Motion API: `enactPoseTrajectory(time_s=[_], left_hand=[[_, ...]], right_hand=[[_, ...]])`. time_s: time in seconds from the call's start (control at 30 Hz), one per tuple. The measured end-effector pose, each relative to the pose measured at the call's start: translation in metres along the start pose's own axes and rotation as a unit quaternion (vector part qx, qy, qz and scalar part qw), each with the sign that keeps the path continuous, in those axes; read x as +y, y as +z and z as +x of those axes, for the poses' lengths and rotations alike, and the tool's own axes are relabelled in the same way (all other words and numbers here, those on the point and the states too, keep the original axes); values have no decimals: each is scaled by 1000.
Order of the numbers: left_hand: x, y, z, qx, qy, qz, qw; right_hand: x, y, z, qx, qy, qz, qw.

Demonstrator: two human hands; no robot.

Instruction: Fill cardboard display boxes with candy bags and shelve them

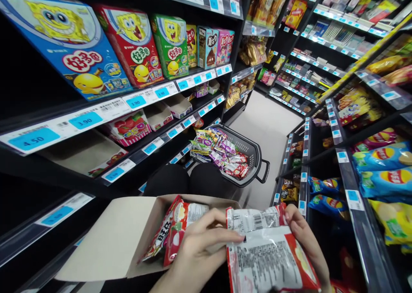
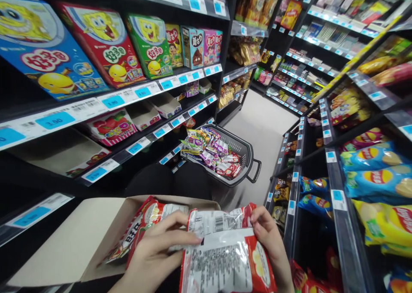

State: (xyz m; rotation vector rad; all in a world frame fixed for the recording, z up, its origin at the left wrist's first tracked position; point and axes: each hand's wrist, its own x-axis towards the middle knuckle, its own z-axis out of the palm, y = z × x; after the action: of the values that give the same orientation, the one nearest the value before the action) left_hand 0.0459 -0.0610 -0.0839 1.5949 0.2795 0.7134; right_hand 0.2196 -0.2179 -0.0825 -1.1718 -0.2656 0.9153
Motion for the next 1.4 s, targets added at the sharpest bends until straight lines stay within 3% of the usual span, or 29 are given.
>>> enactPoseTrajectory(time_s=[0.13, 0.33, 0.5, 0.63, 0.77, 0.87, 0.93, 1.03, 1.1, 1.27, 1.33, 1.4], left_hand=[[-2, -3, 1, 20, 86, 30, 996], [-5, -5, 1, -23, 65, -6, 998], [-10, 0, -2, 12, 108, 0, 994], [-8, -2, -1, -29, 131, 1, 991], [-3, -2, -1, 23, 89, 4, 996], [1, 0, -2, 58, 7, 52, 997], [3, 3, 0, 76, -89, 53, 992], [4, 7, 4, 76, -216, -24, 973], [2, 9, 6, 69, -252, -79, 962], [1, 10, 2, 81, -256, -155, 951], [3, 9, 0, 91, -242, -129, 957], [5, 6, -1, 109, -186, -50, 975]], right_hand=[[1, -3, -9, -10, -11, 7, 1000], [-9, 7, -20, 23, 38, 1, 999], [-8, 3, -20, 70, 22, 18, 997], [9, -11, -26, 72, 9, 40, 997], [18, -29, -29, 9, 4, -33, 999], [14, -27, -25, 67, -21, -166, 984], [8, -18, -24, 110, -64, -229, 965], [3, -4, -26, 110, -62, -204, 971], [3, 2, -29, 114, -33, -150, 982], [8, 10, -34, 143, -19, -94, 985], [9, 9, -34, 159, -41, -115, 980], [9, 5, -34, 184, -88, -179, 963]])
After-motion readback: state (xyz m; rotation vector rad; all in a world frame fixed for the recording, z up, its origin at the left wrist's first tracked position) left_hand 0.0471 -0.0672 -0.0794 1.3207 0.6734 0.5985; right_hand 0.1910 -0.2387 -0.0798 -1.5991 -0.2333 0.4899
